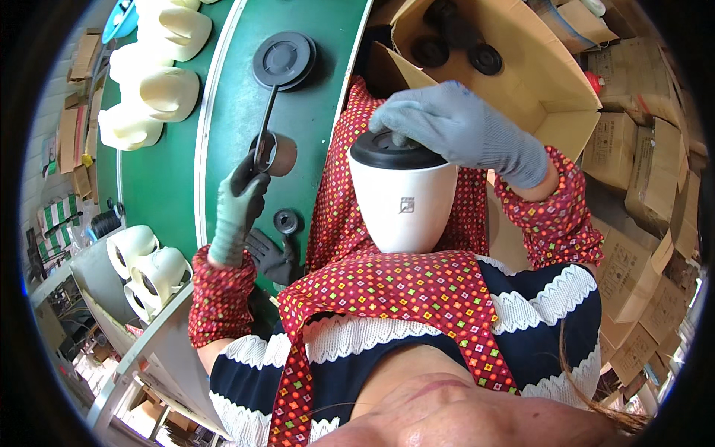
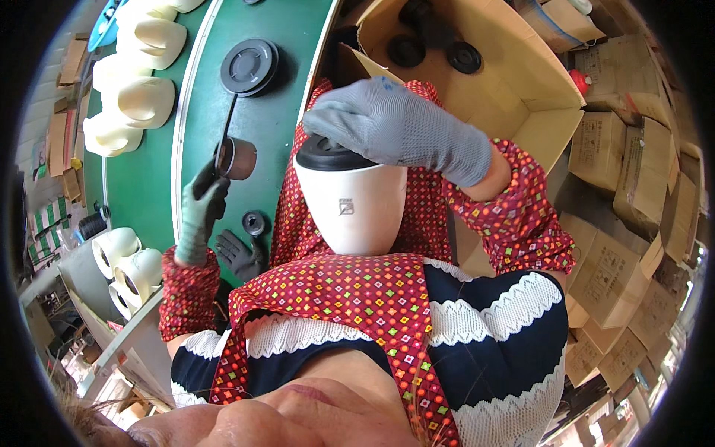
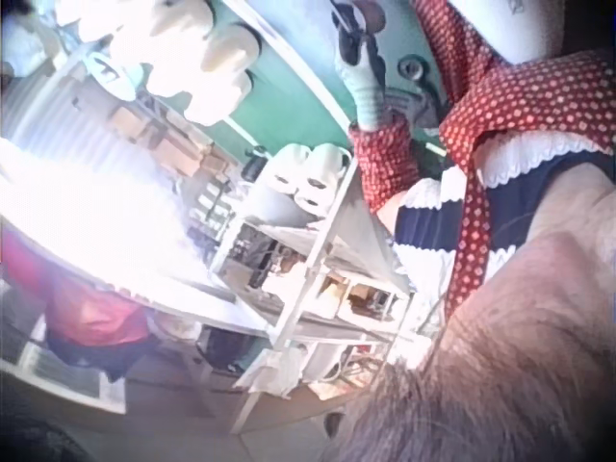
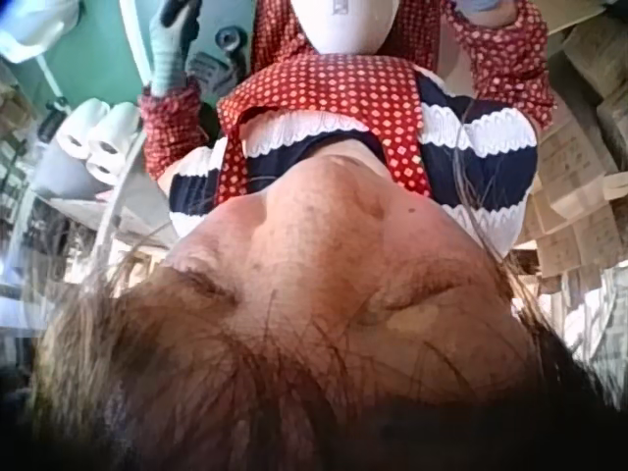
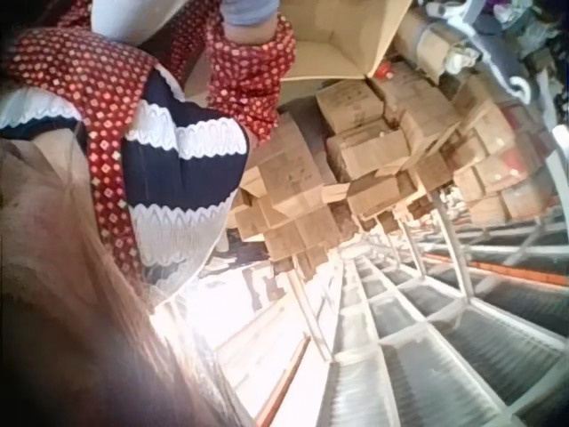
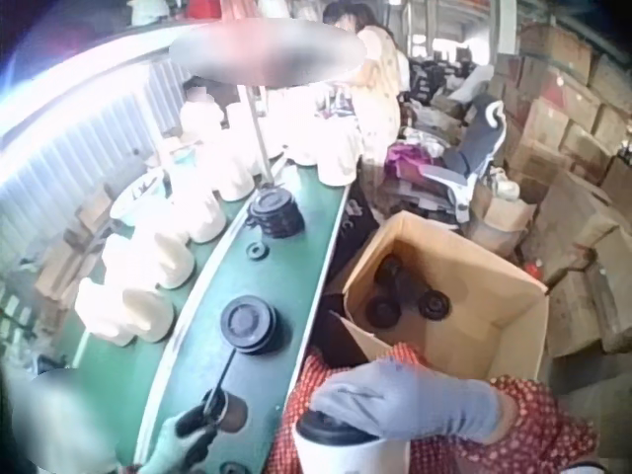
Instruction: The person assembles white plastic kettles by inserting black circular components into the base and securing black lids on top. The person handles each kettle one at a time, places the assembled units on a green workbench, and occasionally retrieves additional parts from a nearby cardboard box.
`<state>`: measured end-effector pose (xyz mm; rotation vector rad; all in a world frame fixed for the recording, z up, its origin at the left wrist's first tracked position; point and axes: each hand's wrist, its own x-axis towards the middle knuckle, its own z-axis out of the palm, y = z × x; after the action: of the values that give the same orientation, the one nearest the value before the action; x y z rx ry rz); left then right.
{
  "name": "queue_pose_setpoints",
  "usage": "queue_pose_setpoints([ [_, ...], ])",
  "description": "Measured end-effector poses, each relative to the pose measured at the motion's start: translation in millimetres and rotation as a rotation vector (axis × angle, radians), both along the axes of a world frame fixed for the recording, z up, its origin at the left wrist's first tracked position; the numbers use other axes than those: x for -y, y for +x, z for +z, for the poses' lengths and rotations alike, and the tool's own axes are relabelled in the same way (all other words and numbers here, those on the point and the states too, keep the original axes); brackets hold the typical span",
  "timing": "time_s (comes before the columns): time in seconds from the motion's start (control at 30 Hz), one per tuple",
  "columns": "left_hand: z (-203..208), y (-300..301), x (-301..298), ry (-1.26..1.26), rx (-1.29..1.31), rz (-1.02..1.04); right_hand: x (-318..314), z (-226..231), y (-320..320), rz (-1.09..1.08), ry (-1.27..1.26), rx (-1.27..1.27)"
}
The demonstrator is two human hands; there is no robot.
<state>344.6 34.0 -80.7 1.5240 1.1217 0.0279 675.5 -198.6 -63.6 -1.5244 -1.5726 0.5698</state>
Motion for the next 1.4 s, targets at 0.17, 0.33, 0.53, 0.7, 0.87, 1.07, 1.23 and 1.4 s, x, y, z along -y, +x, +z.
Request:
queue_pose_setpoints([
  [0.17, 88.8, 63.7, 32.6, 0.006, -0.029, -0.268, -42.7, 40.8, 5.2, -0.024, 0.458, 0.291],
  [0.33, 152.9, 138.3, 55.7, -0.052, -0.043, -0.654, -47.2, 1.3, 22.1, 0.135, 0.05, 0.04],
  [0.53, 148.0, 182.6, 66.7, 0.281, 0.407, -1.019, -21.4, -58.5, 27.3, 0.198, -0.063, -0.505],
  [0.7, 110.2, 208.5, 138.6, 0.45, 0.622, -0.948, -63.6, -109.3, 4.9, 0.582, 0.406, -0.563],
  [0.87, 106.5, 203.6, 146.4, 0.221, 0.537, -0.921, -57.0, -105.3, -11.4, 0.541, 0.467, -0.513],
  [1.07, 117.9, 205.5, 121.6, -0.163, 0.65, -0.967, -38.1, -101.3, -10.9, 0.379, 0.396, -0.186],
  [1.23, 152.5, 219.6, 153.4, 0.527, 0.134, -1.345, -30.1, -103.5, -20.8, 0.205, 0.306, -0.462],
  [1.4, 148.5, 181.2, 118.6, 0.775, 0.21, -1.373, -14.0, -88.5, -37.8, -0.078, 0.235, -0.401],
])
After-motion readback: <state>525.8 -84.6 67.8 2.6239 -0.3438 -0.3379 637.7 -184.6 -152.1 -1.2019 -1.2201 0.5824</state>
